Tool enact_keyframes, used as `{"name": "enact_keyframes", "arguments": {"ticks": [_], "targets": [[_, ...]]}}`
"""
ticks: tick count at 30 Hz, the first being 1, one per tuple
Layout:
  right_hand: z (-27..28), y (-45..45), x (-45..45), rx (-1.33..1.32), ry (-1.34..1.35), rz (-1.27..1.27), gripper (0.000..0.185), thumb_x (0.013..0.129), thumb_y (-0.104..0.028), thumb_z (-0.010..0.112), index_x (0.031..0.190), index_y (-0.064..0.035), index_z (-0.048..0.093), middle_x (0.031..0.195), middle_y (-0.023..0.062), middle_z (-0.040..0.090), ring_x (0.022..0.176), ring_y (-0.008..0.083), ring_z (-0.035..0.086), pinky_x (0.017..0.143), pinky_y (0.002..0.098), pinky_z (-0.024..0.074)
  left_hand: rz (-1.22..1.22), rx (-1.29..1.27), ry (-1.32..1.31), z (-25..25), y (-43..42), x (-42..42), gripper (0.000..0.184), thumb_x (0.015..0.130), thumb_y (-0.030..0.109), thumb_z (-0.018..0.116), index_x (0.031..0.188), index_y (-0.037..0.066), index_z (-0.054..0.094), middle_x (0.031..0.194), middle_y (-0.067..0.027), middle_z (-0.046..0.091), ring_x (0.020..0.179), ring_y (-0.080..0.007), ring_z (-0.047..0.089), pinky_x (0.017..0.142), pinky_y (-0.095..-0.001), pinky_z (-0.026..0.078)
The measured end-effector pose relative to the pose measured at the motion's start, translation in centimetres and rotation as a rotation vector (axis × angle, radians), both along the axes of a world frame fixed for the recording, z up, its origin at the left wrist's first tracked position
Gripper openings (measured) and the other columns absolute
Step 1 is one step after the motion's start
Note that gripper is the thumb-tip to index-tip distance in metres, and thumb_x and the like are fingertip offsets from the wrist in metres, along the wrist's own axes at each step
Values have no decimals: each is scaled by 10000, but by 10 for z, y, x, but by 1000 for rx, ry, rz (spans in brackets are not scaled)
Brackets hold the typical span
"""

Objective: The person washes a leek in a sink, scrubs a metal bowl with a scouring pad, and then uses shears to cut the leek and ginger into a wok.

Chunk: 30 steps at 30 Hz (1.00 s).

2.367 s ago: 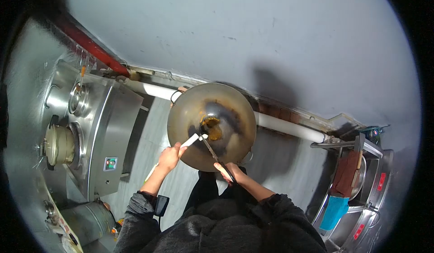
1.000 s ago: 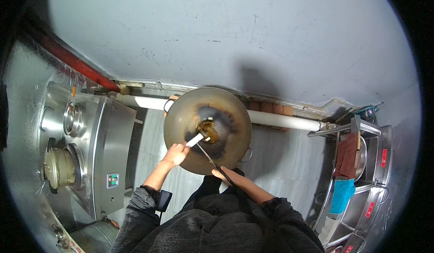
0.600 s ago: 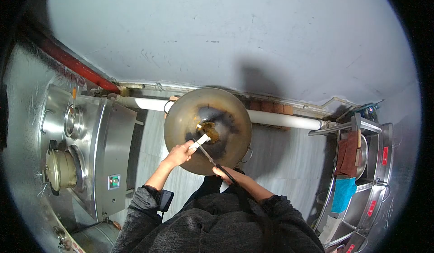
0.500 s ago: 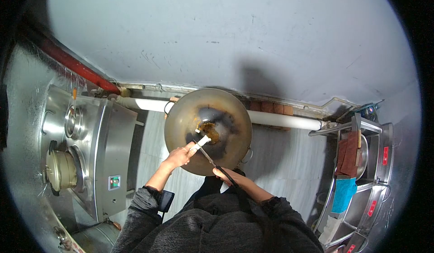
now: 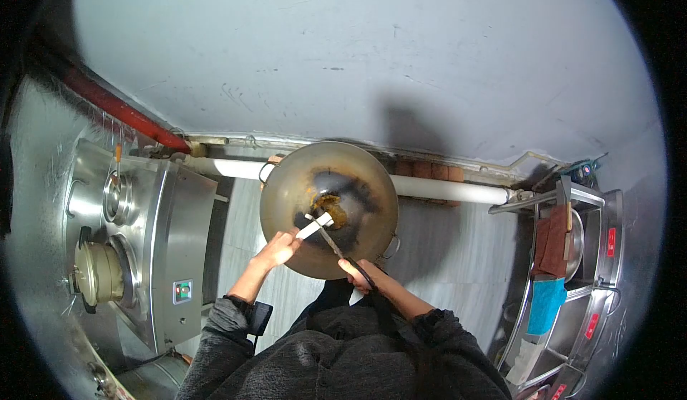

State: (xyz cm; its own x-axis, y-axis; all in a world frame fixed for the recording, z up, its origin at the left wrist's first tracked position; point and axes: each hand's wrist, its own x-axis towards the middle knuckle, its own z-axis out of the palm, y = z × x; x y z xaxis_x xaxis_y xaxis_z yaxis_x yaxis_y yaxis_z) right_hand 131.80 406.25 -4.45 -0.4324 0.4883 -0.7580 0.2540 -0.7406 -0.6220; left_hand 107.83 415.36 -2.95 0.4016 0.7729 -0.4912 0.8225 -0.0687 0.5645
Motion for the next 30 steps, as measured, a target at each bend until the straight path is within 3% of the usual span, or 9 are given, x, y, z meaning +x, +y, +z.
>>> {"name": "enact_keyframes", "arguments": {"ticks": [5, 9, 11, 15, 17, 19, 23, 27, 30], "targets": [[5, 0, 10, -77, 65, -108, 607, 813, -599, 322, 573, -49, 417, 446, 37, 392, 369, 128, 403, 345, 284, 327, 18, 75, -54, 6, 10, -5, 267, 826, 240, 488, 975, 20, 474, 791, -248, 571, 835, -379, 546, 688, -432, 416], [-10, -2, 17, 77, -18, -118, 681, 786, -629, 349, 648, 17, 514, 406, 49, 405, 316, 148, 407, 306, 284, 312, 206, -203, -64, 10, 11, -12, 266, 854, 309, 446, 974, 72, 458, 781, -209, 588, 809, -382, 553, 655, -444, 414], [-5, 3, 19, 111, -189, 131, 726, 792, -626, 335, 843, 72, 530, 573, 126, 514, 504, 208, 521, 446, 313, 401, 178, -54, 26, 9, 10, -12, 276, 865, 339, 401, 975, 90, 447, 787, -208, 590, 817, -392, 549, 681, -464, 411], [19, 2, 13, 278, -99, 154, 736, 765, -649, 356, 1023, 31, 466, 895, 152, 522, 769, 214, 500, 622, 338, 416, 149, 56, 94, 18, 10, 0, 301, 865, 337, 377, 1013, 82, 435, 802, -231, 580, 830, -410, 537, 711, -487, 401], [24, 3, 10, 188, -74, 197, 827, 758, -653, 365, 1219, 31, 304, 1096, 171, 432, 940, 241, 437, 750, 361, 386, 136, 81, 167, 13, 11, 1, 300, 850, 296, 395, 1022, 56, 449, 822, -239, 574, 836, -417, 530, 731, -482, 404], [18, 5, 6, 206, -43, 219, 813, 762, -650, 362, 1209, 27, 318, 1077, 169, 430, 922, 240, 444, 727, 358, 393, 148, 81, 101, 8, 10, 1, 291, 840, 278, 407, 1002, 44, 468, 823, -240, 573, 841, -415, 529, 732, -479, 404], [-12, 7, -5, 160, -11, 174, 703, 763, -660, 345, 1024, -11, 415, 787, 82, 481, 671, 157, 464, 543, 292, 382, 91, -3, -29, 13, 5, 8, 253, 815, 240, 445, 927, 26, 520, 822, -243, 572, 853, -411, 524, 734, -473, 404], [-29, 2, -8, 46, 52, 55, 589, 761, -662, 347, 739, -80, 437, 518, -21, 385, 426, 87, 351, 384, 244, 286, 133, -141, -171, 2, 5, 4, 265, 849, 259, 458, 931, 19, 534, 653, -149, 559, 637, -257, 582, 584, -389, 451], [-27, 3, -3, 110, -44, 101, 594, 773, -646, 350, 644, -73, 435, 489, 1, 380, 395, 107, 356, 364, 262, 297, 118, -206, -169, 6, 6, 2, 278, 870, 287, 436, 926, 25, 509, 623, -93, 526, 563, -162, 548, 522, -344, 451]]}}
